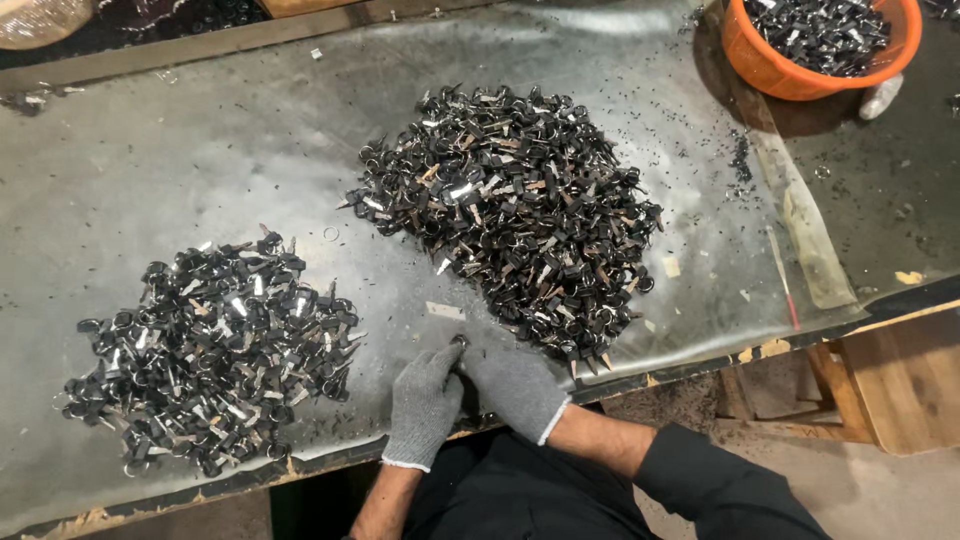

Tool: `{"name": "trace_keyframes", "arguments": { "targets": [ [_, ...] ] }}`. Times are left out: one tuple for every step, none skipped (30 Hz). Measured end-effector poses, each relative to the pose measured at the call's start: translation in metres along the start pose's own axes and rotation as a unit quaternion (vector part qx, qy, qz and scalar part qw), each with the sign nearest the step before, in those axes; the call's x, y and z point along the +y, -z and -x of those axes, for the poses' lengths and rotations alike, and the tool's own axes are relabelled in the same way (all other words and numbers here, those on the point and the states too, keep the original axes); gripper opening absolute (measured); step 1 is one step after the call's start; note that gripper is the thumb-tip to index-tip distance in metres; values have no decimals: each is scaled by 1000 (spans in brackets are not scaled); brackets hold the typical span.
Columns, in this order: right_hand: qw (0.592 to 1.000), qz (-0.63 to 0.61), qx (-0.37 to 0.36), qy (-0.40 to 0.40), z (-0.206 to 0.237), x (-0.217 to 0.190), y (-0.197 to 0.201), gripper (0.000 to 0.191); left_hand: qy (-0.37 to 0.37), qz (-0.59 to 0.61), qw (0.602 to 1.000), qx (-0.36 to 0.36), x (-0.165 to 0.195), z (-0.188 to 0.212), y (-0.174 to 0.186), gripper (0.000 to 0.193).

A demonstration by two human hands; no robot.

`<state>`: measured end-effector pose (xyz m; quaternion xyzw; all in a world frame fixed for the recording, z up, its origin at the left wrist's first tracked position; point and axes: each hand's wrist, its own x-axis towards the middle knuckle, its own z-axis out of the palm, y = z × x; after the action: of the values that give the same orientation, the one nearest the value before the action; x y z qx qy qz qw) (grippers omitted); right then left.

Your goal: The person, wearing gloves, picks small black metal components one at a time from a large pile on a workbench and places them into a separate smaller pile beside it, continuously sorting through the heap.

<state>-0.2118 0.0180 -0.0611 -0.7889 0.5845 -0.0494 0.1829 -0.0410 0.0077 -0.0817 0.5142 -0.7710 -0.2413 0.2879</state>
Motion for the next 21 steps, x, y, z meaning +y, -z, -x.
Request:
{"name": "trace_keyframes", "arguments": {
  "targets": [
    [999, -25, 15, 27, -3, 1, 1, 32, -6, 0, 1000, 4, 0, 1, -1, 41],
    [997, -52, 28, 55, -4, 1, 1, 30, -5, 9, 1000, 8, 0, 2, -1, 41],
    [992, -79, 41, 84, -6, 0, 2, 29, -2, 17, 1000, 13, -1, 2, -1, 41],
    [995, -83, -1, 62, -7, 0, 2, 27, -3, 23, 999, 21, -1, 2, -1, 41],
    [995, -88, -39, 41, -7, -1, 3, 26, 5, 16, 1000, 20, -2, 3, -1, 41],
    [993, -93, -76, 19, -8, -2, 3, 25, 13, 7, 1000, 17, -3, 3, -1, 41],
    [997, -58, 24, 52, -8, -4, 4, 28, 22, 0, 1000, 13, -5, 3, -1, 41],
    [989, -20, 117, 86, -9, -5, 5, 33, 12, -3, 1000, 18, -7, 3, -2, 41],
    [971, 18, 205, 121, -10, -5, 6, 37, 6, -4, 1000, 24, -9, 4, -3, 42],
    [993, -28, 77, 80, -11, -5, 7, 33, 1, -5, 1000, 26, -11, 7, -5, 43],
    [996, -72, -48, 35, -13, -4, 8, 30, 22, -4, 999, 37, -13, 10, -8, 42],
    [980, -113, -165, -10, -14, -4, 9, 27, 38, -4, 998, 49, -15, 12, -11, 42],
    [983, -130, -126, -32, -13, -4, 8, 28, 53, -5, 997, 64, -17, 14, -15, 43],
    [984, -149, -88, -54, -13, -2, 7, 30, 30, -65, 995, 66, -20, 16, -18, 36],
    [981, -168, -52, -77, -9, -3, 4, 32, 10, -124, 990, 65, -20, 18, -22, 28],
    [991, -123, 31, -33, -5, -3, 1, 38, -9, -182, 981, 61, -20, 21, -26, 21],
    [990, -77, 114, 11, 0, -4, -4, 45, -2, -194, 979, 56, -20, 22, -28, 21],
    [979, -30, 195, 56, 6, -5, -10, 52, 6, -207, 977, 50, -21, 22, -30, 21],
    [992, -19, 116, 33, 11, -4, -15, 51, 13, -220, 974, 44, -21, 22, -29, 21],
    [999, -6, 40, 8, 15, -3, -21, 50, 28, -195, 980, 33, -22, 22, -29, 16],
    [999, 8, -36, -16, 18, 1, -25, 49, 44, -168, 985, 25, -22, 22, -28, 16]
  ]
}}
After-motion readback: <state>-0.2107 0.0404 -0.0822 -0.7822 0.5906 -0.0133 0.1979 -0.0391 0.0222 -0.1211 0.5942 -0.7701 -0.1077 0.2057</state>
